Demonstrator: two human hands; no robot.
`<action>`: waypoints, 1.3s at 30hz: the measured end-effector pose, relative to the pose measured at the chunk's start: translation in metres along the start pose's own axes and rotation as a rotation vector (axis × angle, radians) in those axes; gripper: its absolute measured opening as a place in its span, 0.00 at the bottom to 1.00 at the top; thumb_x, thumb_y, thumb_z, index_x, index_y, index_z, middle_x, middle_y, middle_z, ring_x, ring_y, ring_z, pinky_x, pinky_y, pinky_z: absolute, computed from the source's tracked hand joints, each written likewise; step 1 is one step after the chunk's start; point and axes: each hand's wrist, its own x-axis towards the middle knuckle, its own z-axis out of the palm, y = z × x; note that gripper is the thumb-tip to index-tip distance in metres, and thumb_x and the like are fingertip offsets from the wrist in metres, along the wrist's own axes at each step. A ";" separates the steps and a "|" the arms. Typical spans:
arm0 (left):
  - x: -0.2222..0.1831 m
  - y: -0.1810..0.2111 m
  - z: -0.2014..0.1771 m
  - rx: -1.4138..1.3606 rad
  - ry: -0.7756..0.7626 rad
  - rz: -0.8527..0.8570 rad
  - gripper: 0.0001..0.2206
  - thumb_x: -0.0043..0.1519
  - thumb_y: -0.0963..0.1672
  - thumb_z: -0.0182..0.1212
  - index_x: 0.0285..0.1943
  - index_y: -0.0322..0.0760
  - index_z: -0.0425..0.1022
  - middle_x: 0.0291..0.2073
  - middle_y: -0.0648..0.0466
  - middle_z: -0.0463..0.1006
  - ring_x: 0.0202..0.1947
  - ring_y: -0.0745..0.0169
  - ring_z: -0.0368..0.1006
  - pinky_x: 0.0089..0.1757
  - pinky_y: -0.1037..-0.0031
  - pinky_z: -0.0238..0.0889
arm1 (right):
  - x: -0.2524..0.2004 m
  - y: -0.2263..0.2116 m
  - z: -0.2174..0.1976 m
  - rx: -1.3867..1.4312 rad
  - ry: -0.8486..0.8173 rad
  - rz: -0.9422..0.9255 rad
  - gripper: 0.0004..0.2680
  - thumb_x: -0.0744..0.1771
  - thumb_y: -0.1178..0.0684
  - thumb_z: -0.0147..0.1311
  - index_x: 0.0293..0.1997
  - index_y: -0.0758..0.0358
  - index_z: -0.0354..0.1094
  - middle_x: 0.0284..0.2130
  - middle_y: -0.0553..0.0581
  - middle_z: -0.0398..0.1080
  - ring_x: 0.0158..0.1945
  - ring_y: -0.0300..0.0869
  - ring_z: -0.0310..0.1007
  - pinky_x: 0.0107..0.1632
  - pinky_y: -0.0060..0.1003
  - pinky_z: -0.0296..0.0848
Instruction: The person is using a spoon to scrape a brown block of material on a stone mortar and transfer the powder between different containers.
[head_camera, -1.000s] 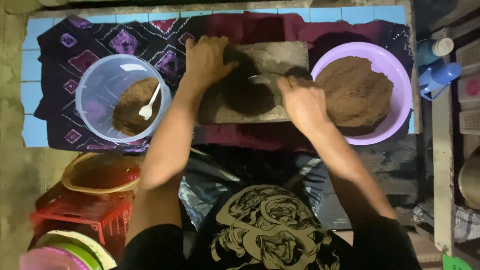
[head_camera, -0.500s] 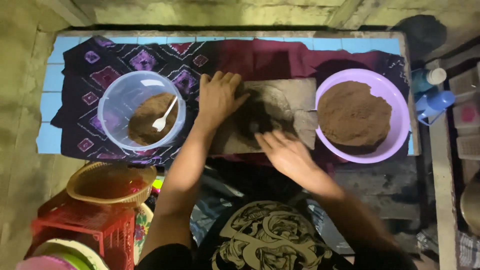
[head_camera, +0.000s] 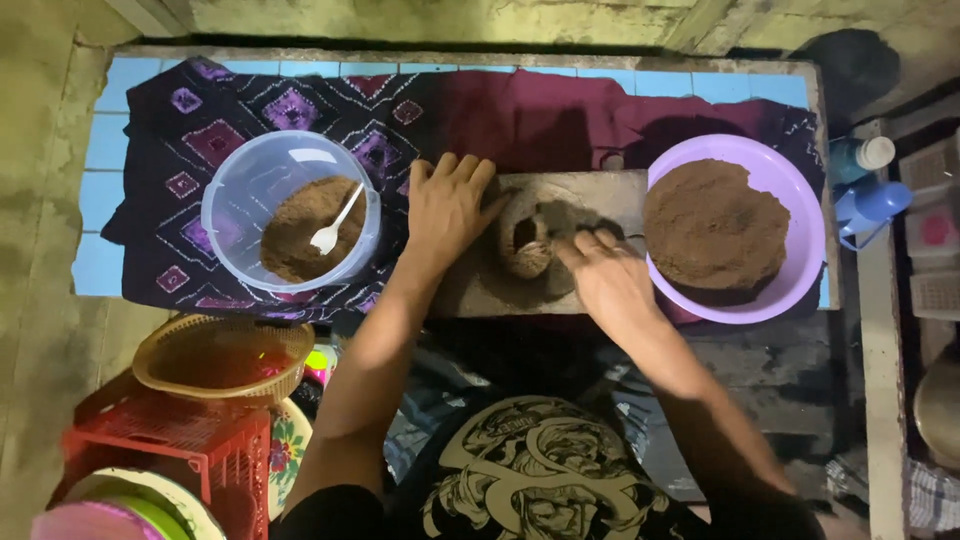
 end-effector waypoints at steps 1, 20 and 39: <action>-0.002 0.000 0.002 -0.003 -0.003 0.000 0.17 0.57 0.56 0.69 0.46 0.52 0.71 0.38 0.63 0.74 0.44 0.61 0.69 0.47 0.60 0.58 | 0.002 -0.003 -0.001 0.000 -0.004 0.001 0.09 0.68 0.52 0.45 0.45 0.46 0.75 0.30 0.48 0.65 0.41 0.48 0.72 0.35 0.43 0.74; -0.017 0.008 -0.001 0.011 0.103 0.004 0.17 0.53 0.55 0.71 0.42 0.52 0.70 0.34 0.63 0.72 0.42 0.60 0.69 0.45 0.61 0.57 | -0.017 0.007 0.018 -0.147 0.111 -0.058 0.11 0.67 0.52 0.47 0.54 0.46 0.71 0.32 0.48 0.63 0.43 0.43 0.70 0.36 0.35 0.74; -0.010 0.008 0.005 0.031 0.215 0.005 0.18 0.50 0.55 0.72 0.38 0.53 0.69 0.32 0.63 0.70 0.39 0.61 0.67 0.42 0.62 0.55 | -0.003 -0.006 0.022 -0.338 0.227 -0.059 0.06 0.69 0.54 0.43 0.34 0.48 0.65 0.25 0.46 0.61 0.37 0.42 0.71 0.29 0.31 0.68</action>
